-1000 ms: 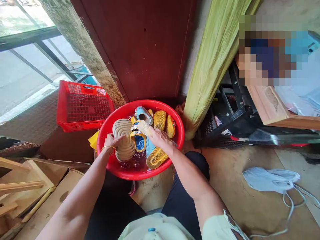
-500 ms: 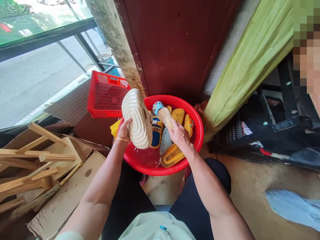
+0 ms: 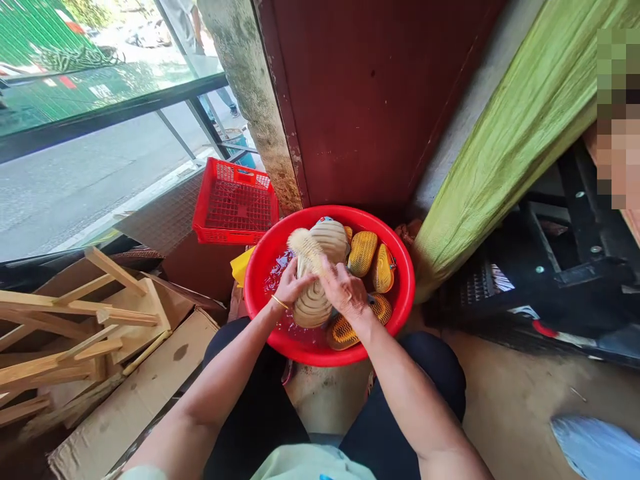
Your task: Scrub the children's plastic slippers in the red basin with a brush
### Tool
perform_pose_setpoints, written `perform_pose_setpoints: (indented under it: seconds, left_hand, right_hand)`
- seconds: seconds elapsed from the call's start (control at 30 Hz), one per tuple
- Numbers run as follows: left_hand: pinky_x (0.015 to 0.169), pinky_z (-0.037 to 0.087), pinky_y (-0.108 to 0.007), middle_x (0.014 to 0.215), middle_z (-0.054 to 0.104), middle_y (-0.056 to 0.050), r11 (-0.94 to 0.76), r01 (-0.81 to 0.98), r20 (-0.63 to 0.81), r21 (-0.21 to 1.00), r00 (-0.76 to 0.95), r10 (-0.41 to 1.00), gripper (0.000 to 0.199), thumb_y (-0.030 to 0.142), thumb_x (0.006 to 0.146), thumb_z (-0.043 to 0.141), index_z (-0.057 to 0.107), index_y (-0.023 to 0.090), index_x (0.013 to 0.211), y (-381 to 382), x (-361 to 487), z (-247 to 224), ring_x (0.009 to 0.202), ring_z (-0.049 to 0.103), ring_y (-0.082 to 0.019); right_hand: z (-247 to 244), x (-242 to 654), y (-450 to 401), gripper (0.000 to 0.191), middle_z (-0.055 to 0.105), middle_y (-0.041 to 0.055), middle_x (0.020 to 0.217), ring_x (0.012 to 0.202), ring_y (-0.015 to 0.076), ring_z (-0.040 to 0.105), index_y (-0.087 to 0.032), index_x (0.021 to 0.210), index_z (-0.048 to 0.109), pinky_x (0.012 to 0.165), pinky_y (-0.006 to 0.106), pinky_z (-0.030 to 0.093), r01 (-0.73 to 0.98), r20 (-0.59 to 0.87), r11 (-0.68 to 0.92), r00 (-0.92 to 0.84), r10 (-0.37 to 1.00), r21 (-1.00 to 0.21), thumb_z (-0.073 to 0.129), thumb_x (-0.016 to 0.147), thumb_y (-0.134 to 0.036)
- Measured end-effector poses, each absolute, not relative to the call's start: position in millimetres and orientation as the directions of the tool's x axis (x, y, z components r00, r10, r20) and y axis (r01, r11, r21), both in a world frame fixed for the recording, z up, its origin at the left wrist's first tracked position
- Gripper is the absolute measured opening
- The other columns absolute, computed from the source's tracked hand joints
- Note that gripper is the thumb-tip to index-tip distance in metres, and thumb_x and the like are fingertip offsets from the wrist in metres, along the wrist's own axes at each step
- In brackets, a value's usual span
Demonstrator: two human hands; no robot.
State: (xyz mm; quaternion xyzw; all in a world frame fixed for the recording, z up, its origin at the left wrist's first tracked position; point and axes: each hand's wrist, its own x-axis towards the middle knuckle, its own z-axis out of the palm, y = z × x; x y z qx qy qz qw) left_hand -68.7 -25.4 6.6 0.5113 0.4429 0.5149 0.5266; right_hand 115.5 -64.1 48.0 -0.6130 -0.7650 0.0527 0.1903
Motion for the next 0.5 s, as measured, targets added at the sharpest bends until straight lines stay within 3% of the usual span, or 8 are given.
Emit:
perform_pose_setpoints:
  seconds: [0.2,0.27,0.4,0.5]
  left_hand:
    - [0.099,0.054,-0.041,0.117,0.074,-0.008,0.025,-0.061,-0.017,0.998,0.119,0.993,0.070,0.042,0.060,0.091,0.067,0.020,0.121,-29.6,-70.9,10.7,0.111,0.068,-0.029]
    - [0.097,0.055,-0.041,0.116,0.074,-0.008,0.037,-0.106,-0.026,0.994,0.101,0.995,0.071,0.043,0.060,0.090,0.065,0.020,0.122,-29.0,-74.0,14.0,0.108,0.069,-0.028]
    - [0.093,0.058,-0.041,0.117,0.075,-0.010,0.095,-0.215,-0.075,0.972,0.097,0.992,0.071,0.045,0.062,0.088,0.065,0.017,0.123,-26.2,-82.7,20.7,0.104,0.072,-0.029]
    - [0.092,0.060,-0.043,0.118,0.076,-0.011,0.138,-0.263,-0.113,0.955,0.108,0.988,0.068,0.048,0.067,0.084,0.067,0.016,0.125,-23.6,-88.9,23.5,0.106,0.073,-0.032]
  right_hand:
    - [40.5,155.0,-40.3,0.059,0.072,0.0228,0.123,0.109,0.0319,0.071,-0.008,0.155,0.047,0.094,0.043,0.056,0.878,0.390,0.034,0.177,0.904,-0.478,0.034,0.107,-0.040]
    - [39.3,156.7,-45.4,0.059,0.071,0.0240,0.126,0.112,0.0324,0.070,-0.006,0.153,0.048,0.096,0.044,0.056,0.871,0.400,0.047,0.176,0.899,-0.489,0.034,0.106,-0.040]
    - [41.3,148.5,-60.5,0.059,0.065,0.0212,0.139,0.122,0.0305,0.067,-0.011,0.156,0.045,0.101,0.041,0.056,0.863,0.403,0.223,-0.024,0.915,-0.454,0.037,0.106,-0.041]
    - [46.3,154.4,-60.7,0.059,0.063,0.0218,0.143,0.126,0.0312,0.065,-0.010,0.156,0.043,0.103,0.043,0.055,0.851,0.420,0.172,0.061,0.906,-0.496,0.036,0.106,-0.040]
